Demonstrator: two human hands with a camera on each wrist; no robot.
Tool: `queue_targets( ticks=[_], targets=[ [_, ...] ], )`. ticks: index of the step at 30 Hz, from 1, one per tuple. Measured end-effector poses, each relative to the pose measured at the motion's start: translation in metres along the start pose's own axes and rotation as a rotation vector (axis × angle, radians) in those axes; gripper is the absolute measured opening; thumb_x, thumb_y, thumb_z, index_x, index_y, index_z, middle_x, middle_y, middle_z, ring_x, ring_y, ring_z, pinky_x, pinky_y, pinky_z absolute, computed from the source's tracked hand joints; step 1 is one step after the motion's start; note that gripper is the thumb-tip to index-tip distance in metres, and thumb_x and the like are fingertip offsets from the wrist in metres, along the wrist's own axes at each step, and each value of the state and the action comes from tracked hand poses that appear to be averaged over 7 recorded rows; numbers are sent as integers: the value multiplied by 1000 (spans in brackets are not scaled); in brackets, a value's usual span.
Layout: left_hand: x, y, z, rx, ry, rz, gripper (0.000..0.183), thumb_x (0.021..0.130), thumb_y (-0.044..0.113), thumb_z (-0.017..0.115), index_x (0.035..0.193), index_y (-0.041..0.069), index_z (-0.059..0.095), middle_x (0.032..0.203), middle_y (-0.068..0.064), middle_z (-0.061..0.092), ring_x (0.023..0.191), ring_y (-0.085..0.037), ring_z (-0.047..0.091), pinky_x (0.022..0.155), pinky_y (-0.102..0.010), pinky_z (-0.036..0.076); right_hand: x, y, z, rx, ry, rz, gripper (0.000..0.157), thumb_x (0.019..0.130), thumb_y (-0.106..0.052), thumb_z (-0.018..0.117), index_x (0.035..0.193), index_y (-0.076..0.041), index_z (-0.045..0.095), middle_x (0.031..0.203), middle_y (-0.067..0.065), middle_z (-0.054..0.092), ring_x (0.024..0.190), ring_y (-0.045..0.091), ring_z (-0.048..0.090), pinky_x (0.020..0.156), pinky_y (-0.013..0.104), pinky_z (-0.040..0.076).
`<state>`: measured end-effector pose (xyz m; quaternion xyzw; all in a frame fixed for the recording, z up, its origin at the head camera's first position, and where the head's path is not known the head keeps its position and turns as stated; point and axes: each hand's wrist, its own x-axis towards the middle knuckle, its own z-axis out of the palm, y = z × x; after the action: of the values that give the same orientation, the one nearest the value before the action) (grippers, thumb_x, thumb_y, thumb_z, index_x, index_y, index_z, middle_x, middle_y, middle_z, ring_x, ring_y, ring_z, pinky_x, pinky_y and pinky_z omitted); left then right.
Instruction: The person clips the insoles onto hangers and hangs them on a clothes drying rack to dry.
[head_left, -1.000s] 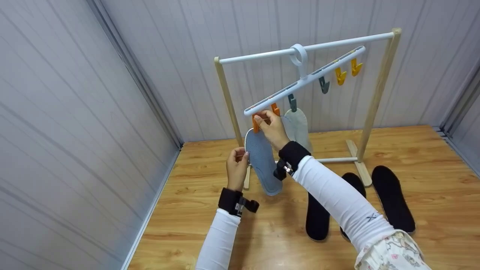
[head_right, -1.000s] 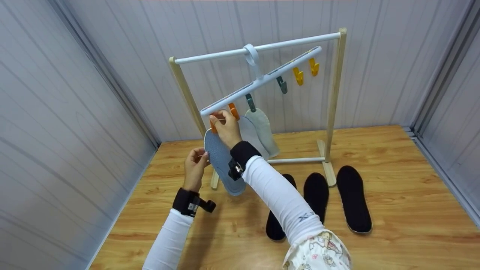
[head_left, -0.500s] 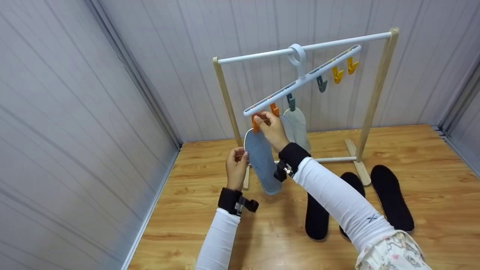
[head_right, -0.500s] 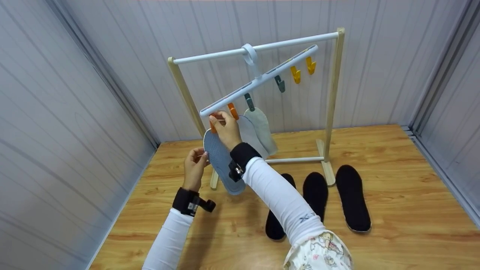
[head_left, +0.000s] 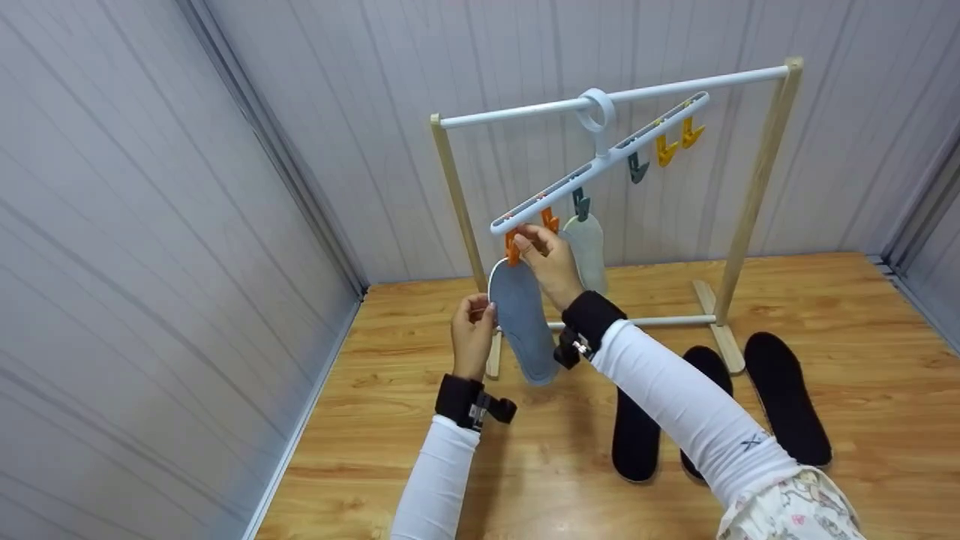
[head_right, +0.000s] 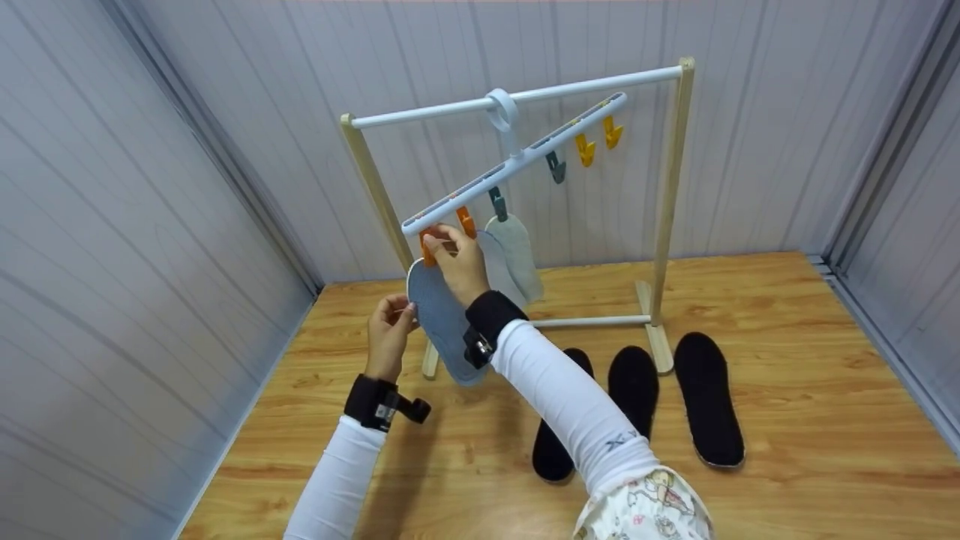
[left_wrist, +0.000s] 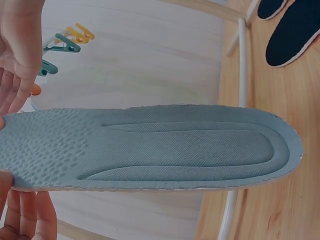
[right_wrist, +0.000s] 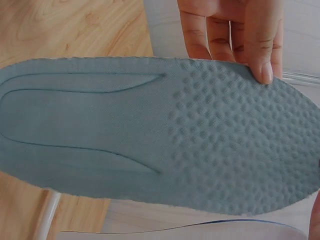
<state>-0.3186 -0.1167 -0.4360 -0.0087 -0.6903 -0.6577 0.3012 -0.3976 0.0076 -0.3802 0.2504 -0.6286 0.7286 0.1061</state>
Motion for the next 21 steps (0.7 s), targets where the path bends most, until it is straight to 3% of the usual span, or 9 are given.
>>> queue_targets(
  ticks=[4,6,11,17,21],
  targets=[
    [2,1,2,1,-13,-3,13,90,-6,55,102,-10,56,89,-14,58,74,-18,53,72,-47,51,-1,1,-5,54,-17,2,35,96,-15,55,124,5,55,121,16,58,104,17,55,92,29,45],
    [2,0,3,3,-17,-7,13,90,-6,54,102,-10,56,89,-14,57,74,-17,53,69,-40,52,-2,1,-9,91,-24,4,35,96,-16,56,124,4,55,123,16,58,107,18,54,94,30,45],
    [11,-18,6,5,2,-9,13,89,-5,56,102,-8,58,90,-14,59,74,-16,53,62,-23,48,-6,4,-22,102,-21,-30,36,95,-16,56,124,5,54,123,19,58,107,23,55,92,28,45],
    [18,-30,7,18,45,32,12,88,-4,59,101,-6,59,90,-14,59,77,-16,52,66,-22,46,-13,11,-40,88,-5,-9,35,96,-14,54,124,8,53,122,24,57,100,19,59,87,24,48],
    [18,-30,7,29,68,43,11,88,-4,59,99,-5,60,89,-12,59,79,-18,53,68,-23,45,-20,15,-52,110,4,34,35,97,-11,51,126,10,51,122,28,54,98,21,59,90,31,48]
  ],
)
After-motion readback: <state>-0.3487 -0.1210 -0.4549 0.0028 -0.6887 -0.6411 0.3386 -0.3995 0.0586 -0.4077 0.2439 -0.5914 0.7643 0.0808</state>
